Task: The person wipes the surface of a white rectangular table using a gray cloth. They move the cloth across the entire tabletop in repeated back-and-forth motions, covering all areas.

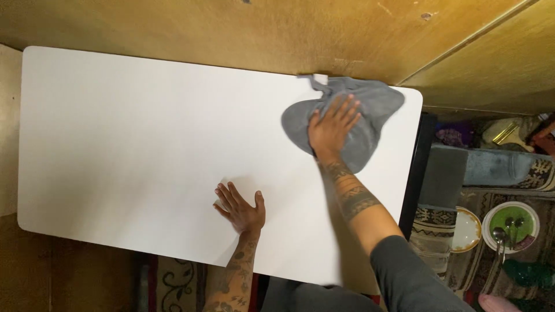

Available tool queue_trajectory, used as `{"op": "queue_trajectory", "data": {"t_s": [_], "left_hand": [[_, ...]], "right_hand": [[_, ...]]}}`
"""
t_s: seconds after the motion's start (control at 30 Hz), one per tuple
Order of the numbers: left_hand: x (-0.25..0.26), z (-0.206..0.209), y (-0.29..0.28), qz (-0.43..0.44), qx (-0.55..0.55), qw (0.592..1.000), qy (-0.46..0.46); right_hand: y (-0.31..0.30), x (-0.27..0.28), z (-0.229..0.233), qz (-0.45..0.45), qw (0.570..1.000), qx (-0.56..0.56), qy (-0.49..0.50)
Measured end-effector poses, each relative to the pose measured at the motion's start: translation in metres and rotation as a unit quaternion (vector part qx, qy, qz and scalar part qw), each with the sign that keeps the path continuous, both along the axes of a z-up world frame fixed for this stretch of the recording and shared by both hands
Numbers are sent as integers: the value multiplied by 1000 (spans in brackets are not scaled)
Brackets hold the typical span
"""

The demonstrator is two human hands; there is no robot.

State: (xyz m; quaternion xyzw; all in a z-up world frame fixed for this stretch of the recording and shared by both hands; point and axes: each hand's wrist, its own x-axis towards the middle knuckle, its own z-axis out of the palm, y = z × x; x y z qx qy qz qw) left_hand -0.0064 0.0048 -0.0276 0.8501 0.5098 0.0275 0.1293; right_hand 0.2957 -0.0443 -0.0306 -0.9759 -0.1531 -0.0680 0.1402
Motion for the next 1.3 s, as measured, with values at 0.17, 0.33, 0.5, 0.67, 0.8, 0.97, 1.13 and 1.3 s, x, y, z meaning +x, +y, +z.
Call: {"op": "queue_trajectory", "data": {"t_s": [0.17,0.33,0.5,0.67,0.8,0.97,1.13,1.3], "left_hand": [[-6,-6,2,-5,10,1000,-3],[-6,-4,-1,-12,41,999,-18],[-3,6,-4,-6,19,1000,20],[-1,9,-8,-22,27,999,-13],[2,19,-9,-19,-5,1000,-9],[2,11,-11,-8,4,999,45],[5,13,-14,-16,-11,997,75],[0,27,-3,-54,-77,991,96]], "right_hand": [[36,-51,-1,187,981,22,57],[12,-68,-22,400,912,31,86],[-53,-37,-22,505,859,69,51],[-147,6,-1,382,923,37,30],[-209,-19,14,186,977,-10,103],[-241,-81,14,83,993,20,77],[-252,-130,8,-26,997,26,71],[-217,-179,-7,-163,985,27,43]]}}
